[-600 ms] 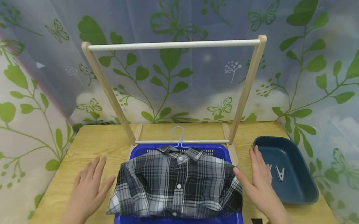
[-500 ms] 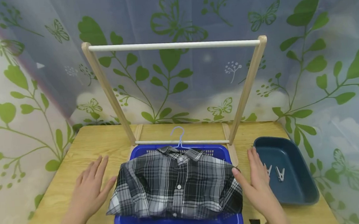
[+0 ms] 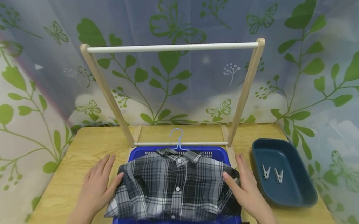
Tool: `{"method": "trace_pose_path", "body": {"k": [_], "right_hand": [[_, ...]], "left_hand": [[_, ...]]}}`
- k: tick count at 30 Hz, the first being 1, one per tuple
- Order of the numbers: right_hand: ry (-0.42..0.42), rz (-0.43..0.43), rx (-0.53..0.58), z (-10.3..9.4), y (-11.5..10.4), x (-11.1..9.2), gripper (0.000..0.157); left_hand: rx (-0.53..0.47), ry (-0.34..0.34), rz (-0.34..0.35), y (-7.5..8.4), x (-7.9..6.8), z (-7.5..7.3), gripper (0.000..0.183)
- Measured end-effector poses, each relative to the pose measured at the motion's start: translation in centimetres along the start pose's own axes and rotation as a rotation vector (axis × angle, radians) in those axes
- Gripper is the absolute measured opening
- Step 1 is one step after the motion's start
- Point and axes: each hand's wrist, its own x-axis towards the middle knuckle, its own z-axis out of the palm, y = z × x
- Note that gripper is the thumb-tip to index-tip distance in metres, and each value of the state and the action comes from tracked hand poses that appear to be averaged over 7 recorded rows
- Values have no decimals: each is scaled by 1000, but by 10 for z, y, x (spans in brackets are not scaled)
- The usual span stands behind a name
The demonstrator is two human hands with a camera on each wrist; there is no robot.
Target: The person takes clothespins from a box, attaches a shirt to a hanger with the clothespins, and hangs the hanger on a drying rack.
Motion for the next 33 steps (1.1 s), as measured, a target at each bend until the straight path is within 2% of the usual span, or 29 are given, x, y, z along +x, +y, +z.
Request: {"method": "trace_pose_path", "body": {"k": [7, 18, 24, 33], "right_hand": [[-68, 66, -3, 2, 0, 0, 82], [-215, 254, 26, -1, 8, -2, 89], [-226, 280, 34, 1, 15, -2, 90], [-231, 268, 47, 5, 19, 1, 89]], "left_hand": [[-20, -17, 20, 6, 8, 7, 65], [-82, -85, 17, 13, 11, 19, 66], [-118, -87, 15, 13, 11, 21, 65], [-153, -122, -18, 15, 10, 24, 64]]}}
